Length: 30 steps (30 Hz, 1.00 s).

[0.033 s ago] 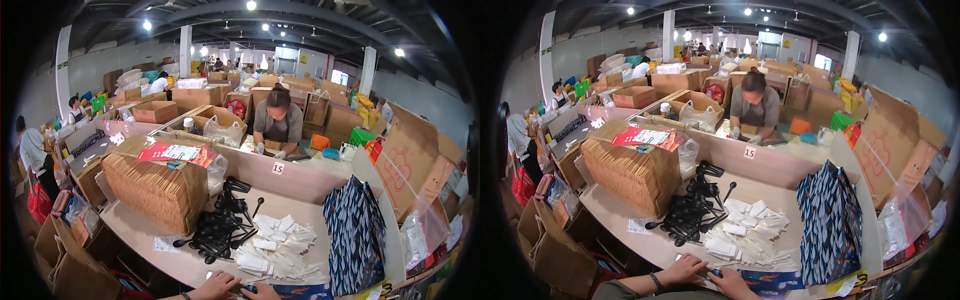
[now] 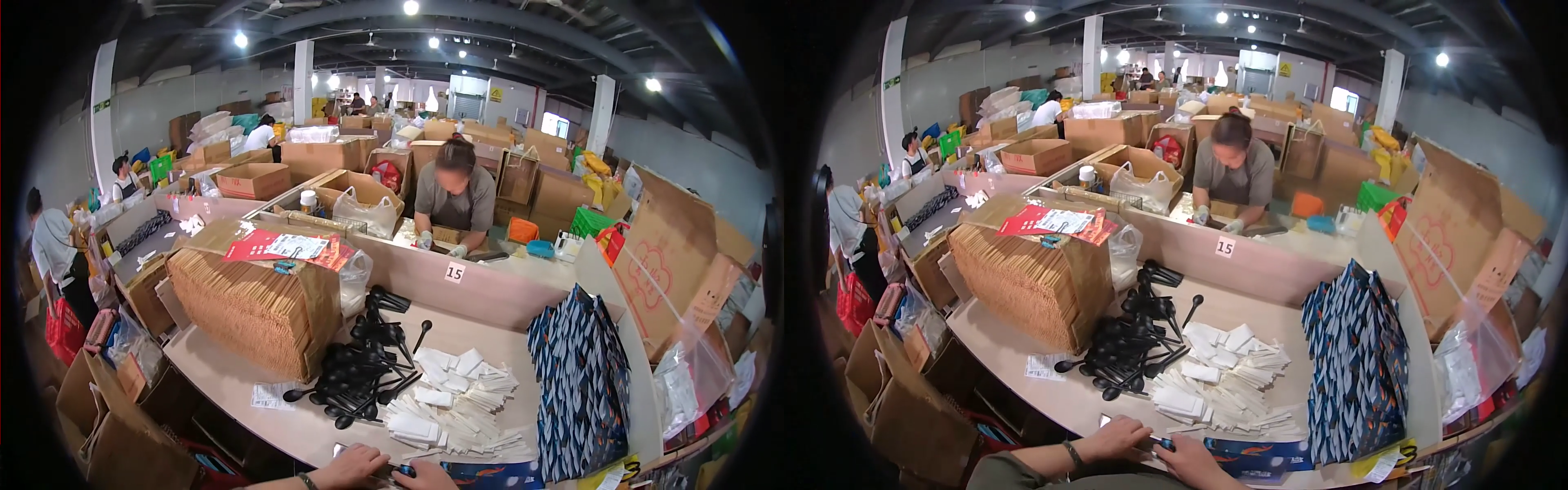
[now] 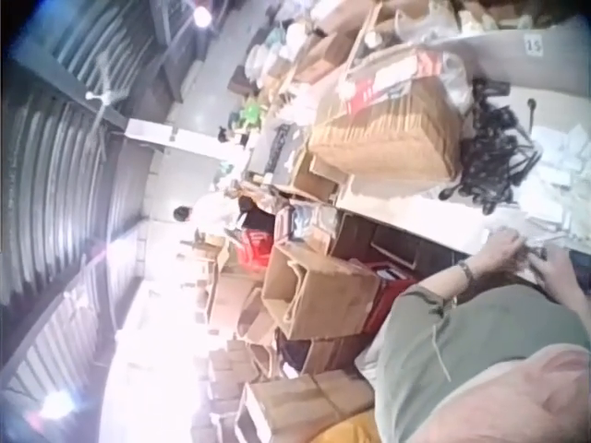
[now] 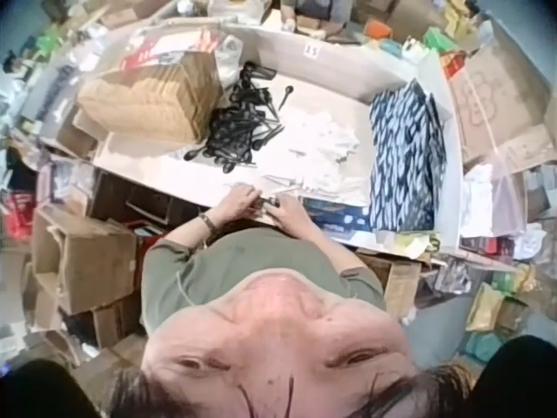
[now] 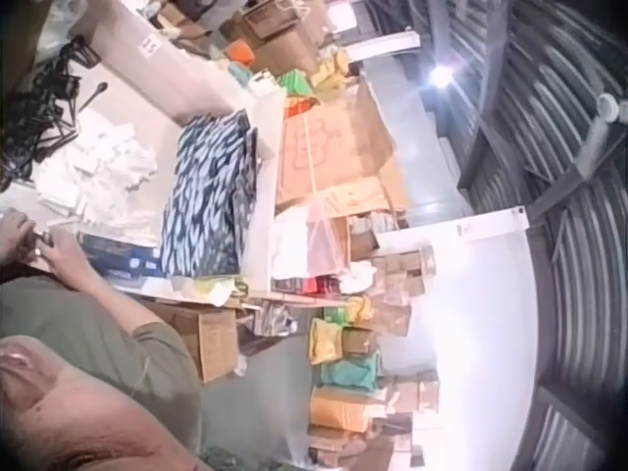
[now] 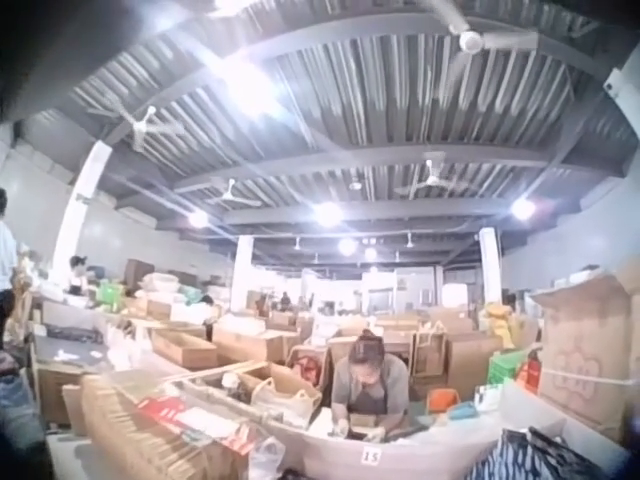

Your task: Sorting various items including plastic sticks, hangers, and pouches and matching them with printed labels.

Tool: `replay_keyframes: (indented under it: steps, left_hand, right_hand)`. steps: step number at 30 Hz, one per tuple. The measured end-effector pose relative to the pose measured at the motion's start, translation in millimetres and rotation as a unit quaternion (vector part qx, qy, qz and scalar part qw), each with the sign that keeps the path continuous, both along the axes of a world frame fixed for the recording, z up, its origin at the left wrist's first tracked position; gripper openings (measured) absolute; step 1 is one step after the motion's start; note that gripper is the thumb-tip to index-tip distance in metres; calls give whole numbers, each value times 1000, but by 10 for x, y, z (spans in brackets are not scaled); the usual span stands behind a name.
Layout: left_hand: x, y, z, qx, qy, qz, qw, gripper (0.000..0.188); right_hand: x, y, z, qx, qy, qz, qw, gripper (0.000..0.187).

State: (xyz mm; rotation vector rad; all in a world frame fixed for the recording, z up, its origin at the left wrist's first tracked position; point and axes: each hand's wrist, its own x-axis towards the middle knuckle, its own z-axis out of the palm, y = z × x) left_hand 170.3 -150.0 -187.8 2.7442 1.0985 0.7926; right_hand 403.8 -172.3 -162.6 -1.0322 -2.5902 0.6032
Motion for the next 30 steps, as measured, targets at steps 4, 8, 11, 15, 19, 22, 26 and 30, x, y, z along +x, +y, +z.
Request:
replay_keyframes:
  steps: [4,8,11,15,19,22,26,30]
  left_hand:
    - [-110,179,442,-90,22,27,995,46]
    - [-121,90,743,-234,-53,189,952,54]
    - [-36,-133,-30,-489,-122,122,855,53]
    - [407,-380,-647,-555,-144,-56,818,53]
    - [1062,-333,-823,-638,-316,-194,675,30]
    - [884,-180,-650,-570,-294,-194,743,31]
    - [444,-58,-19,-445,-89,234,860,40]
    - [404,-180,-17,-313,-4,233,921,55]
  right_hand:
    - [192,348,862,115,-36,76,990,22]
    - [1278,1166,1842,272,-44,-58,960,11]
    - [1909,1304,1916,448,-28,-197,872,16]
    - [1478,528,546,122,-14,-26,992,37]
    - [777,234,-338,-88,-44,-12,995,45]
    - [584,300,-168,-212,-23,-74,974,33]
    - [599,182,-135,37,42,-171,984,31]
    - [527,229,-234,-173,-108,-255,945,36]
